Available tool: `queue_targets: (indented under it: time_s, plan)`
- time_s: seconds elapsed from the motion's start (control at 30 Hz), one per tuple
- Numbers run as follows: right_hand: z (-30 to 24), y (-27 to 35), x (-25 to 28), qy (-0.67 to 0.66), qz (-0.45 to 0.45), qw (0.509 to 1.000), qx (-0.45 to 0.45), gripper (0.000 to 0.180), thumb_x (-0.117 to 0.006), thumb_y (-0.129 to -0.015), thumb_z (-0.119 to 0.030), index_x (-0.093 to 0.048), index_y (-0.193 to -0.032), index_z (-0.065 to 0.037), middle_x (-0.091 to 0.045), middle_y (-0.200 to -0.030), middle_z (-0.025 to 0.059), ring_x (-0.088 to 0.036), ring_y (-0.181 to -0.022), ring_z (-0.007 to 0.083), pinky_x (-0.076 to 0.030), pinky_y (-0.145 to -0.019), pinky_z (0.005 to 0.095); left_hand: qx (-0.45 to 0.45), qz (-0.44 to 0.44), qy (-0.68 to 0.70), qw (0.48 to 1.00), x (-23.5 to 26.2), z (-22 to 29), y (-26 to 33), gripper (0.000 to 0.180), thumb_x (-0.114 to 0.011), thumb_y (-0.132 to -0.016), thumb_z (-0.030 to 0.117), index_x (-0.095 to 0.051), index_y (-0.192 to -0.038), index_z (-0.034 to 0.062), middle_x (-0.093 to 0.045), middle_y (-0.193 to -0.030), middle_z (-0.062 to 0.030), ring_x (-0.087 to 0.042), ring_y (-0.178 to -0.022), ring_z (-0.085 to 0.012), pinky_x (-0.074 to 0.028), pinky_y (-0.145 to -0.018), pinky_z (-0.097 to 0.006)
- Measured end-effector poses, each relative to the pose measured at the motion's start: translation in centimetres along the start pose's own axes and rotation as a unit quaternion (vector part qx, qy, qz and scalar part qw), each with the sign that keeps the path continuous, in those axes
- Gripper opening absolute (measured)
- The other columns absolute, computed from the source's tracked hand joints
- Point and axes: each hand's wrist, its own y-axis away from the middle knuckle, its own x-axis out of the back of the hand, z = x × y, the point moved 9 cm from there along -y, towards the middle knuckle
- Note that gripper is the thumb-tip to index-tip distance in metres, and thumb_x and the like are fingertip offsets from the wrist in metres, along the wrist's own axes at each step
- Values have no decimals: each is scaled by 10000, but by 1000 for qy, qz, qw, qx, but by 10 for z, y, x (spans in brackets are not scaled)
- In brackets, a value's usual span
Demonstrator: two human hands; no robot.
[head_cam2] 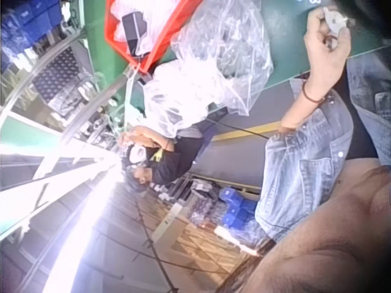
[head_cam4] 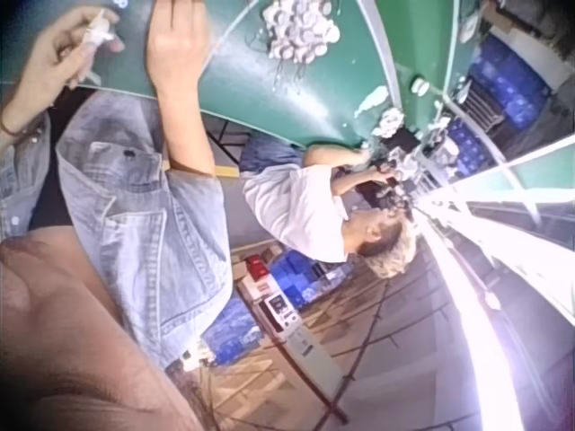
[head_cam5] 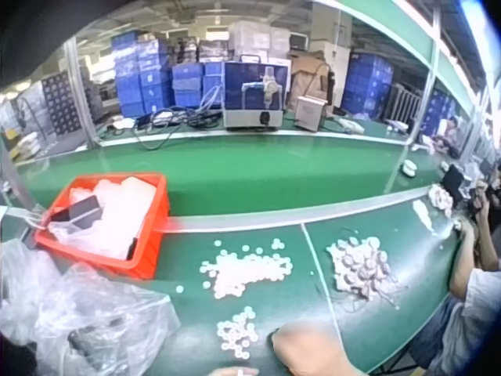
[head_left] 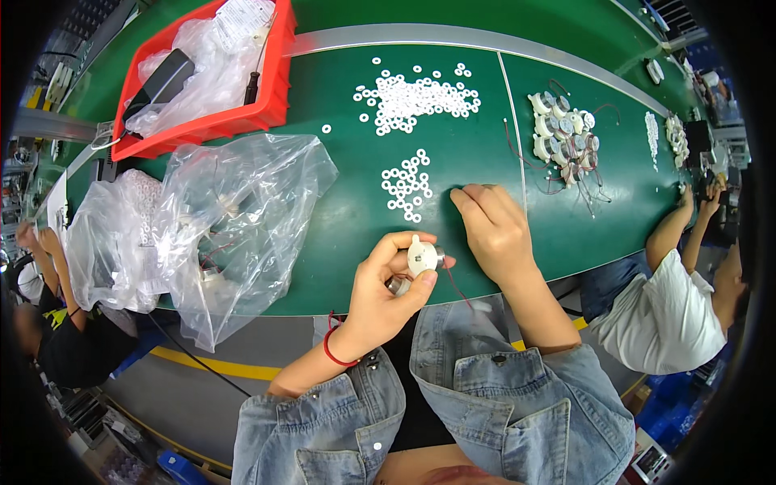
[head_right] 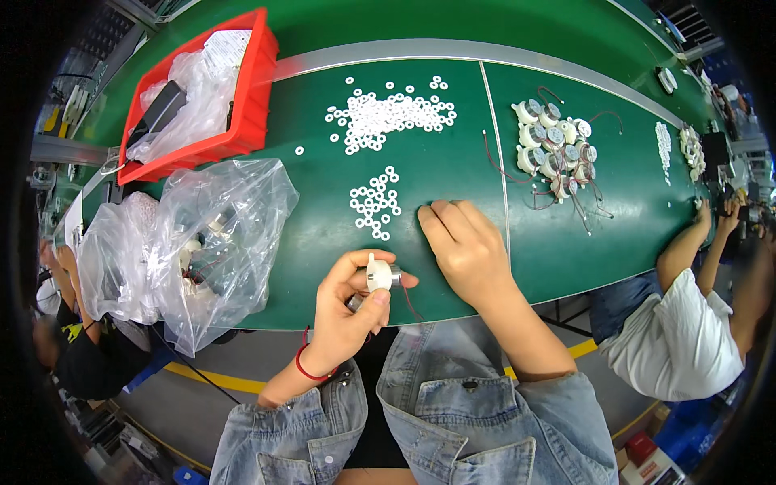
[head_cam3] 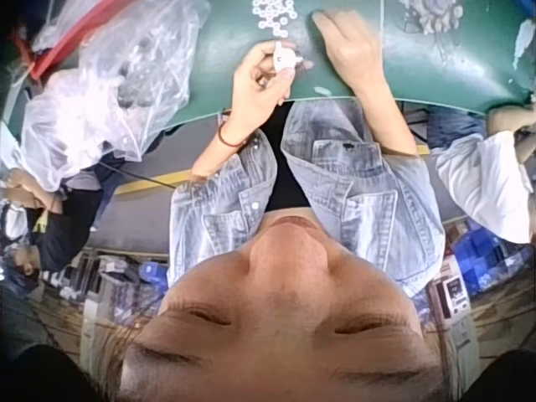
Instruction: The person assembles small white cylindrical electronic components by hand on a green workbench. They repeatedly pick up a component, insert a small white washer into its center, and place the finished unit into a clear plastic bag.
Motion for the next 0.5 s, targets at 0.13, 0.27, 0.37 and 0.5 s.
queue_targets:
  time_s: [0.13,0.27,0.37,0.5]
  plan:
    - [-1,8,5,-35,22,999,-20,279,-681,-738,28,-670,-1016,16,-654,-974,129,-646,-832,266,-539,-695,334,-16,-23,45,999,-3,1,4,373,-624,-875,-22,-531,-1235,5,-704,-1066,-105,-593,-782,-44,-479,-684,-209]
    - [15,32,12,-285,-6,933,-219,157,-691,-838,10,-679,-994,24,-665,-1007,127,-656,-897,202,-531,-730,298,-114,-54,-27,992,-3,7,4,395,-705,-819,9,-612,-1202,1,-641,-1156,-122,-585,-762,-58,-478,-676,-210]
    - [-9,46,-4,-613,-85,717,-322,297,-625,-925,-30,-559,-1211,14,-659,-1048,119,-645,-889,155,-527,-746,272,-172,-46,-87,980,-6,16,5,448,-760,-774,36,-661,-1211,55,-493,-1231,-92,-556,-728,-64,-486,-674,-214]
    - [-25,45,-14,-678,-111,644,-335,393,-640,-941,-108,-438,-1259,3,-646,-999,107,-637,-823,129,-518,-686,246,-192,-4,-154,969,-7,21,4,525,-798,-760,89,-650,-1263,98,-458,-1185,-73,-538,-690,-73,-480,-680,-235]
